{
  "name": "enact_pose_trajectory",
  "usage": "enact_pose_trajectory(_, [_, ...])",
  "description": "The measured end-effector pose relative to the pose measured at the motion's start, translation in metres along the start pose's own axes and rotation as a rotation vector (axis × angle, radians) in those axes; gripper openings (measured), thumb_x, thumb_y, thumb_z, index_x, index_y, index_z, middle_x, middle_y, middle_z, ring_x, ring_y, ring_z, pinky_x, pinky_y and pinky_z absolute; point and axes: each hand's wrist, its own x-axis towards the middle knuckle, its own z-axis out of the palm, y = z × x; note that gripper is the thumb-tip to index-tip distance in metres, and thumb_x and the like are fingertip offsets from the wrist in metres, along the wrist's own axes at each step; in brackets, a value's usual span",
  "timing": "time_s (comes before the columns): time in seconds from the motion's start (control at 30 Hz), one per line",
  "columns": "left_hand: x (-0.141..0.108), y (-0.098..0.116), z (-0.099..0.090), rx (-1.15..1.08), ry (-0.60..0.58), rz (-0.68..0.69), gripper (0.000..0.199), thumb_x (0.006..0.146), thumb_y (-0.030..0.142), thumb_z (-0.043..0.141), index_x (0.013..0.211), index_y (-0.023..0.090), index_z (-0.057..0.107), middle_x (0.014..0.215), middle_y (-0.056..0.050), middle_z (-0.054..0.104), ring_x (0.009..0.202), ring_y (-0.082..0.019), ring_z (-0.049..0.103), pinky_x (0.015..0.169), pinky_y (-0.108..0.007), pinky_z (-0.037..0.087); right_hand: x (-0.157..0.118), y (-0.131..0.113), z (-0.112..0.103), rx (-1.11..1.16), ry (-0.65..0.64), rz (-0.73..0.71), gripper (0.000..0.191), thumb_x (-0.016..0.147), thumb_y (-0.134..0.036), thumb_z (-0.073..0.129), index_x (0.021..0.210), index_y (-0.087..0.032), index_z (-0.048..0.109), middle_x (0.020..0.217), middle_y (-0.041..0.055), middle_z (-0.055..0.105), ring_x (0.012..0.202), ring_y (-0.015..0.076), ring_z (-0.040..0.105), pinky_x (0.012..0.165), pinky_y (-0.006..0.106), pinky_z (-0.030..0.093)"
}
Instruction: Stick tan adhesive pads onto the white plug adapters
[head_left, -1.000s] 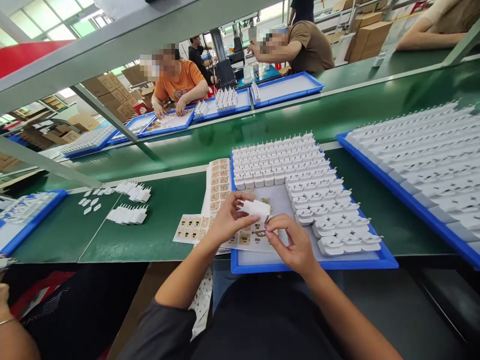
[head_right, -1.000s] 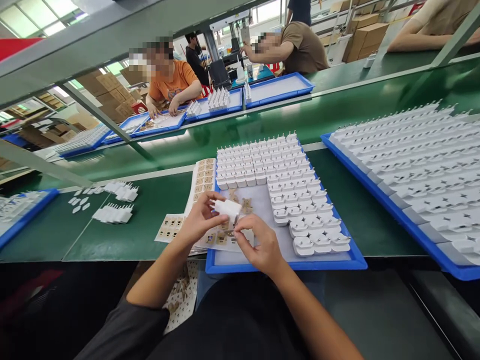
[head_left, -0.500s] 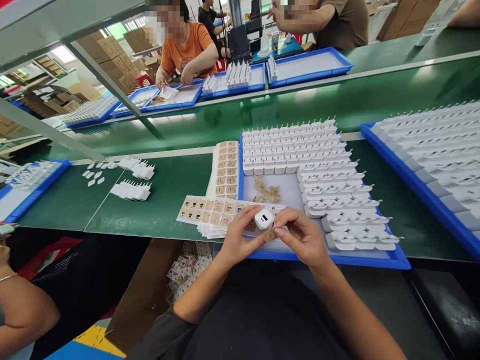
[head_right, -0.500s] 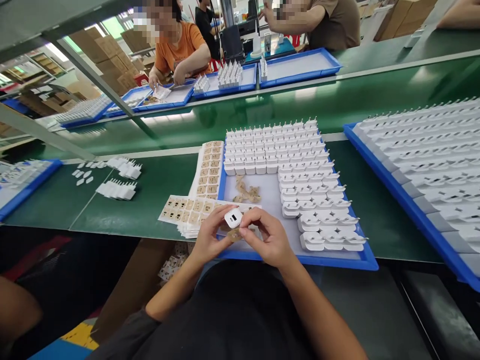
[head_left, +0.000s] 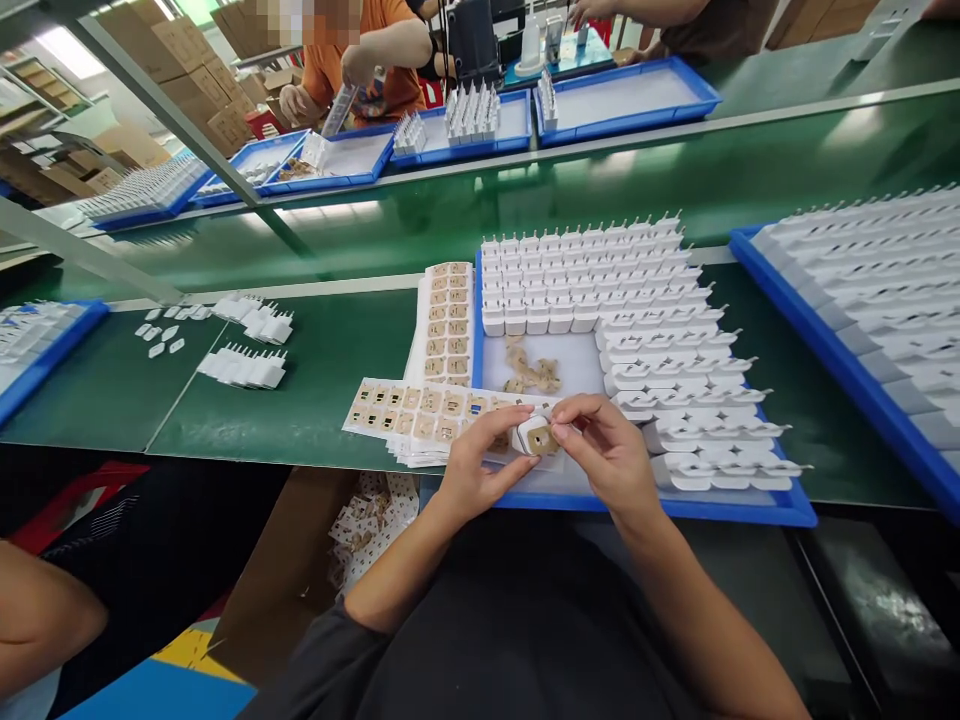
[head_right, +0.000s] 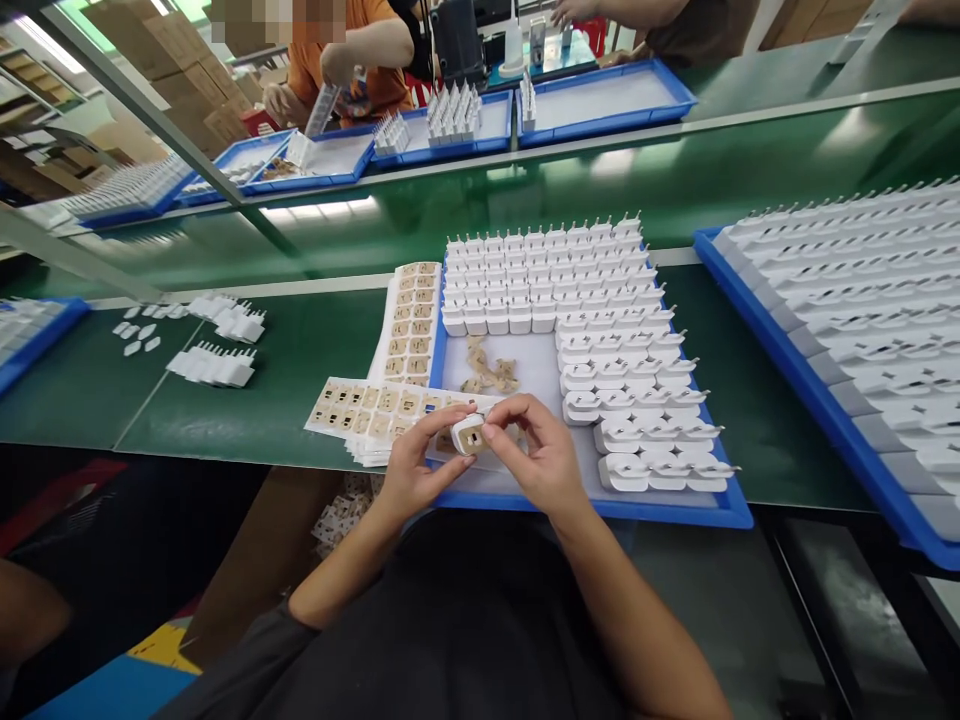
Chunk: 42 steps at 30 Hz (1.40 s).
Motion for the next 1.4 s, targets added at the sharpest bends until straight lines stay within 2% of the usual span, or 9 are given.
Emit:
enact_pose_trajectory(0.43, [-0.001,0.002,0.000,0.007,-0.015,-0.056,0.040,0.088,0.034,0.074,0.125,0.024,0.062,0.129,-0.012,0.071,0.124,-0.029,0.066,0.097,-0.041,0.058,0.001,-0.003,0.002,-0.024,-0.006,0.000,0.014,0.092,-0.037,0.069,0.089,-0.024,0.064,0.081,0.0011,0.066,0.076,0.0170,0.065,0.071,0.031,0.057])
enact_pose_trajectory(0.77, [0.000,0.002,0.000,0.001,0.002,0.002,0.039,0.088,0.028,0.074,0.124,0.024,0.061,0.128,-0.012,0.071,0.122,-0.027,0.067,0.094,-0.038,0.058,-0.001,-0.003,0.004,-0.151,0.005,-0.082,0.005,0.092,-0.026,0.069,0.093,-0.025,0.064,0.083,0.0005,0.066,0.078,0.0167,0.063,0.072,0.032,0.054])
enact_pose_trajectory(0.97, [0.000,0.004,0.001,0.010,0.001,0.029,0.039,0.088,0.026,0.074,0.124,0.024,0.060,0.128,-0.012,0.071,0.122,-0.027,0.067,0.092,-0.037,0.058,-0.001,-0.005,0.008,-0.291,0.041,-0.161,0.007,0.091,-0.023,0.069,0.092,-0.025,0.063,0.083,0.0010,0.066,0.077,0.0174,0.064,0.071,0.034,0.055])
enact_pose_trajectory(1.13, [0.000,0.003,0.001,0.014,0.009,0.052,0.037,0.088,0.024,0.074,0.122,0.024,0.060,0.126,-0.012,0.071,0.121,-0.026,0.067,0.090,-0.035,0.058,-0.001,-0.006,0.013,-0.491,0.109,-0.317,0.010,0.090,-0.019,0.069,0.094,-0.025,0.062,0.083,0.0015,0.064,0.075,0.0175,0.063,0.070,0.034,0.056])
enact_pose_trajectory(1.23, [-0.001,0.000,0.003,-0.014,0.061,0.077,0.037,0.086,0.022,0.076,0.118,0.024,0.059,0.125,-0.012,0.070,0.118,-0.025,0.068,0.090,-0.035,0.058,-0.001,-0.004,0.013,-0.507,0.212,-0.255,0.013,0.091,-0.025,0.069,0.103,-0.024,0.063,0.095,0.0050,0.061,0.077,0.0173,0.060,0.067,0.033,0.057])
enact_pose_trajectory(1.3, [-0.002,-0.003,0.004,-0.017,0.115,0.107,0.037,0.085,0.021,0.077,0.116,0.023,0.058,0.125,-0.012,0.069,0.118,-0.025,0.068,0.091,-0.037,0.058,0.000,-0.003,0.011,-0.374,0.157,-0.136,0.016,0.094,-0.027,0.065,0.109,-0.025,0.063,0.103,0.0062,0.060,0.085,0.0178,0.062,0.070,0.032,0.058])
enact_pose_trajectory(1.4, [-0.001,-0.004,0.006,0.011,0.159,0.166,0.037,0.083,0.019,0.078,0.114,0.022,0.056,0.123,-0.013,0.067,0.117,-0.024,0.067,0.092,-0.039,0.059,0.001,-0.005,0.007,-0.124,-0.116,0.030,0.018,0.094,-0.030,0.066,0.111,-0.027,0.063,0.111,0.0054,0.062,0.105,0.0203,0.064,0.086,0.035,0.059])
